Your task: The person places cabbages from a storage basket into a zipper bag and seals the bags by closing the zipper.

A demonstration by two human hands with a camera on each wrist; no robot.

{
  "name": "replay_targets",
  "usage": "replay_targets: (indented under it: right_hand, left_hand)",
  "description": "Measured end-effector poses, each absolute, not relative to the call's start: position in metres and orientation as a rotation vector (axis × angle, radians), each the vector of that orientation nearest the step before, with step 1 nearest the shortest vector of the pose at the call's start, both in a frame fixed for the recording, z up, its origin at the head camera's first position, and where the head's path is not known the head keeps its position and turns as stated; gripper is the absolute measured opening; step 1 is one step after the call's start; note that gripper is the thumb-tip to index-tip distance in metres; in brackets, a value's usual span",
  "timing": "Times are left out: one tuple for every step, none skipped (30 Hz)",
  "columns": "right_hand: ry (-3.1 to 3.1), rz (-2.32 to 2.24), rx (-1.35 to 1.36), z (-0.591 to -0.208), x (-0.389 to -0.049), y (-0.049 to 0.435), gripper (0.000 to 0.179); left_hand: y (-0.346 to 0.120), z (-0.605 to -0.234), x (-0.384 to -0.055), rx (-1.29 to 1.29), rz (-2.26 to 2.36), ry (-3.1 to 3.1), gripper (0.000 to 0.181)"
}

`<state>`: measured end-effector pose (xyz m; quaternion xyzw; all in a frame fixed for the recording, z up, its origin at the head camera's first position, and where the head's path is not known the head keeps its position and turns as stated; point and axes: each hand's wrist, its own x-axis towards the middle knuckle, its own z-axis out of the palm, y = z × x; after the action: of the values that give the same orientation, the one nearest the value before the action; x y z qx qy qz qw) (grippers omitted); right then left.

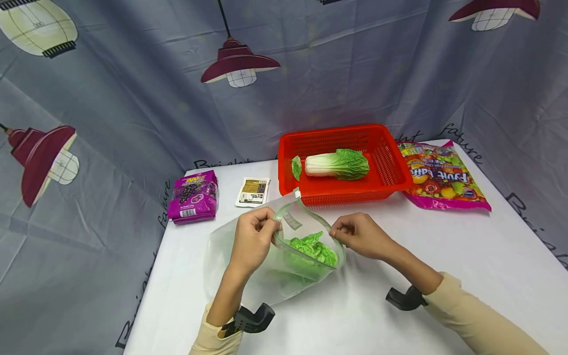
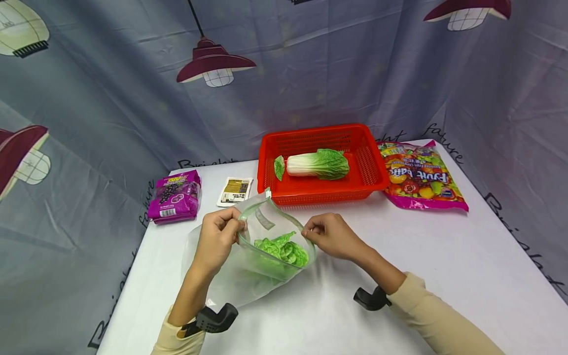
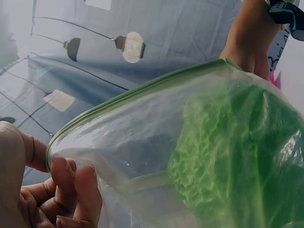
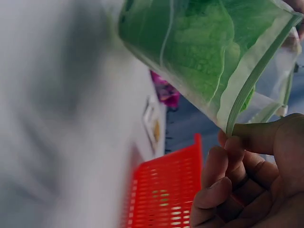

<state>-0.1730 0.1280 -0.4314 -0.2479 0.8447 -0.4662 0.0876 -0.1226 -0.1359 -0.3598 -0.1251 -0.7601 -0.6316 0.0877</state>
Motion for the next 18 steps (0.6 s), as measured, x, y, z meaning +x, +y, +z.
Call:
replay_targets:
  right_hand:
    - [2.52,-1.397,-0.743,-0.428,-0.172,0.128,0.008]
    - [2.526,-1.405,-0.748,-0.425,-0.171,0.128,0.008]
    - [2.533,-1.414,-0.75,-0.421,-0.17,0.129,0.008]
    - [2.536,-1.422,-0.749,-0.418,-0.169,0.129,0.008]
    - [2.542,-1.427,-0.748,-0.415,-0.169,0.129,0.008]
    - [2.543,-1.435,-0.746,-0.412,-0.168,0.13,0.008]
    - [2.542,-1.441,-0.744,-0.409,-0.166,0.13,0.009]
    - [2.54,-1.448,-0.743,-0.405,-0.165,0.13,0.009]
    - [2.537,-1.455,-0.744,-0.402,-0.164,0.131,0.009]
    - [2.533,-1.461,-0.745,-0.399,-0.163,0.132,0.009]
    - [2.53,-1.467,-0.749,-0.396,-0.162,0.132,0.009]
    - [2.526,-1.474,-0.752,-0.393,-0.161,0.132,0.008]
    - [2.523,-1.482,-0.759,-0.39,-0.16,0.132,0.008]
    - [2.522,-1.487,-0.761,-0.388,-0.159,0.132,0.009]
    - [2.523,-1.492,-0.765,-0.385,-0.159,0.132,0.009]
    - [2.524,-1.496,-0.769,-0.383,-0.158,0.132,0.01]
    - [2.526,-1.5,-0.77,-0.381,-0.157,0.132,0.01]
    - [2.531,-1.502,-0.769,-0.378,-0.156,0.132,0.01]
  left_hand:
    - [-0.137,-0.358,-0.122,-0.376,-1.879,-2.257,0.018]
    - [-0.137,-0.357,-0.121,-0.379,-1.881,-2.249,0.018]
    - [-0.138,-0.355,-0.121,-0.384,-1.884,-2.238,0.018]
    - [-0.139,-0.353,-0.12,-0.388,-1.884,-2.229,0.018]
    - [-0.139,-0.351,-0.12,-0.391,-1.884,-2.221,0.018]
    - [-0.14,-0.35,-0.119,-0.396,-1.885,-2.211,0.019]
    - [-0.141,-0.348,-0.118,-0.398,-1.884,-2.202,0.019]
    - [-0.141,-0.347,-0.118,-0.401,-1.881,-2.194,0.019]
    - [-0.141,-0.345,-0.117,-0.402,-1.874,-2.189,0.019]
    - [-0.142,-0.344,-0.117,-0.4,-1.869,-2.185,0.02]
    - [-0.142,-0.343,-0.116,-0.4,-1.864,-2.178,0.02]
    - [-0.143,-0.342,-0.115,-0.4,-1.859,-2.171,0.02]
    - [-0.143,-0.341,-0.115,-0.4,-1.854,-2.166,0.02]
    - [-0.144,-0.34,-0.114,-0.402,-1.854,-2.159,0.02]
    - [-0.144,-0.339,-0.114,-0.404,-1.853,-2.153,0.02]
    - [-0.145,-0.338,-0.113,-0.406,-1.854,-2.146,0.02]
    - [-0.145,-0.337,-0.112,-0.407,-1.855,-2.14,0.02]
    - [-0.145,-0.336,-0.112,-0.409,-1.854,-2.136,0.019]
